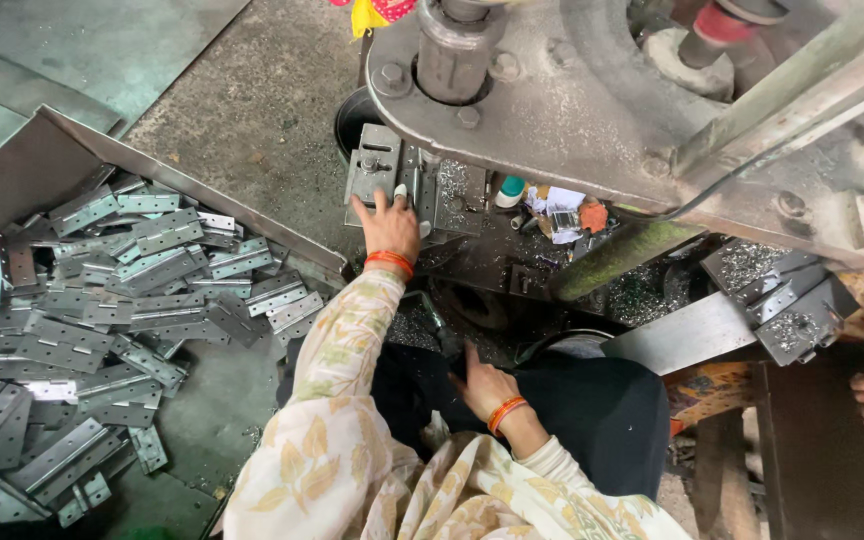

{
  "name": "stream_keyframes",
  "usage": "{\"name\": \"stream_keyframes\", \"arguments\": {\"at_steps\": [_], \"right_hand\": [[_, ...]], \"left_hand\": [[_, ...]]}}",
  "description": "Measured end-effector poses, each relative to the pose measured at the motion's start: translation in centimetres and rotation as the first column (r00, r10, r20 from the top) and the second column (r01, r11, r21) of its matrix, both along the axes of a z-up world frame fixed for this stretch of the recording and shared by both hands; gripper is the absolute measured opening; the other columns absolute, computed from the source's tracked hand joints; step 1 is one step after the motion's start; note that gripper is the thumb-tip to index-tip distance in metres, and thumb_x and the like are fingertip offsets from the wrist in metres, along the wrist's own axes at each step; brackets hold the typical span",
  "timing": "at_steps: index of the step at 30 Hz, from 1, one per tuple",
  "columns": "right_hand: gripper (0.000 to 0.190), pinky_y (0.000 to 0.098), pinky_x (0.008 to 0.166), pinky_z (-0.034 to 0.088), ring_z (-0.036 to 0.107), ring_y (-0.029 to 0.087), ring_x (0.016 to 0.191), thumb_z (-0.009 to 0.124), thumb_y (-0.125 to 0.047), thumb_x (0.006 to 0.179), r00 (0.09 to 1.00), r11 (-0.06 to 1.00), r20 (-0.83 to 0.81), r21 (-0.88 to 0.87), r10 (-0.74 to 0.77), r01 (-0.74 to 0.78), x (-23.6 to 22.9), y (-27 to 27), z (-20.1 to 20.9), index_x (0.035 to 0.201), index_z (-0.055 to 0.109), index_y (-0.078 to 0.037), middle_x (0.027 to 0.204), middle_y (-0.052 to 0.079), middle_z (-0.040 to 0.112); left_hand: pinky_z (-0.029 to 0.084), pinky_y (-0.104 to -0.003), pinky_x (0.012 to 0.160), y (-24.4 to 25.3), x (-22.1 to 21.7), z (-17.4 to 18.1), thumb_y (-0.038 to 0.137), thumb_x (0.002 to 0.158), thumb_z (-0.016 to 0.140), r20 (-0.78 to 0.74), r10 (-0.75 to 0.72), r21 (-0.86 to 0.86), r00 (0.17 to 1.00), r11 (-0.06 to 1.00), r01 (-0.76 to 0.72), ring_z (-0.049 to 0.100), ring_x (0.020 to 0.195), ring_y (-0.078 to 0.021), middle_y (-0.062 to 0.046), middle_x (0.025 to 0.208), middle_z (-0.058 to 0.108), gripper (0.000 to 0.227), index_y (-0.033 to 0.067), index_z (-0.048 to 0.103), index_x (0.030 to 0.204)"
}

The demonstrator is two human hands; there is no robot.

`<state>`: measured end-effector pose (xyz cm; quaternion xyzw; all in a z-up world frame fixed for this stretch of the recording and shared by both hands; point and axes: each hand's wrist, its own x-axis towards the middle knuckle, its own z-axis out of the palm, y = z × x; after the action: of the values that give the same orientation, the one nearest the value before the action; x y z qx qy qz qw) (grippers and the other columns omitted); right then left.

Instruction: The person repeatedly picks up metal brackets from a bin, places them into a press machine, and operates the lever to process them. The person then removes the processed brackets and returns them to the bin, continuing the cycle.

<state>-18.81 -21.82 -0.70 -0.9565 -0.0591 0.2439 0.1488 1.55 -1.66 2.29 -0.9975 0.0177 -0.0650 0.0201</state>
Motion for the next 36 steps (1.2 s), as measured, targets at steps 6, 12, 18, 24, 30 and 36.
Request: {"name": "stream_keyframes", "arguments": {"at_steps": [6,12,18,24,30,36], "right_hand": [[0.082,0.0537,0.088,0.054,0.069,0.045,0.099,0.056,-0.046,0.098,0.999,1.000,-0.051,-0.017,-0.009,0.008,0.1,-1.3,-4.6,0.158,0.017,-0.006,0.101,0.028,0.073],[0.091,0.0519,0.090,0.055,0.071,0.043,0.098,0.055,-0.046,0.098,0.981,0.995,-0.167,-0.003,-0.101,0.102,-0.6,-0.7,-13.4,0.162,0.002,-0.010,0.104,0.025,0.073],[0.087,0.0537,0.090,0.055,0.070,0.045,0.100,0.058,-0.047,0.097,0.985,0.993,-0.126,-0.038,-0.114,0.110,-0.5,-0.8,-10.4,0.160,0.011,-0.012,0.104,0.027,0.072],[0.079,0.0542,0.087,0.056,0.070,0.045,0.099,0.055,-0.045,0.098,0.999,0.999,-0.031,-0.013,-0.031,0.030,-0.5,-2.1,-6.4,0.158,0.020,-0.007,0.103,0.028,0.073],[0.089,0.0528,0.092,0.054,0.069,0.044,0.104,0.056,-0.050,0.097,0.982,0.992,-0.143,-0.013,-0.124,0.123,-0.2,0.0,-11.6,0.160,0.008,-0.009,0.109,0.027,0.071],[0.086,0.0542,0.091,0.054,0.069,0.045,0.103,0.055,-0.049,0.098,0.989,0.994,-0.115,-0.058,-0.095,0.089,-0.3,-1.7,-8.2,0.161,0.013,-0.009,0.108,0.029,0.072]], "left_hand": [[0.014,-0.077,0.114,0.0,0.2,-1.2,0.028,0.100,0.048,0.026,-0.021,-0.023,0.999,1.000,0.021,0.037,0.142,-0.0348,0.000,0.139,0.060,0.033,0.0175,0.076,0.115],[0.017,-0.076,0.113,0.8,-0.1,-2.2,0.026,0.096,0.053,0.184,-0.026,-0.144,0.983,0.988,0.053,0.039,0.140,-0.0340,0.001,0.136,0.062,0.029,0.0149,0.077,0.109],[0.022,-0.073,0.114,1.1,-0.7,-2.2,0.021,0.094,0.056,0.179,-0.039,-0.140,0.983,0.988,0.065,0.043,0.136,-0.0332,0.002,0.130,0.065,0.026,0.0159,0.077,0.110],[0.024,-0.072,0.114,0.4,1.5,-2.8,0.021,0.094,0.056,0.175,-0.019,-0.154,0.984,0.987,0.046,0.045,0.134,-0.0325,0.001,0.130,0.066,0.026,0.0156,0.077,0.109],[0.024,-0.072,0.113,0.7,2.0,-3.0,0.019,0.093,0.056,0.314,-0.024,-0.201,0.949,0.975,0.091,0.045,0.136,-0.0330,0.001,0.128,0.067,0.028,0.0150,0.078,0.111],[0.021,-0.072,0.115,1.1,2.7,-2.9,0.017,0.090,0.057,0.283,-0.013,-0.188,0.959,0.980,0.069,0.044,0.136,-0.0351,0.000,0.131,0.067,0.028,0.0147,0.078,0.109]]}}
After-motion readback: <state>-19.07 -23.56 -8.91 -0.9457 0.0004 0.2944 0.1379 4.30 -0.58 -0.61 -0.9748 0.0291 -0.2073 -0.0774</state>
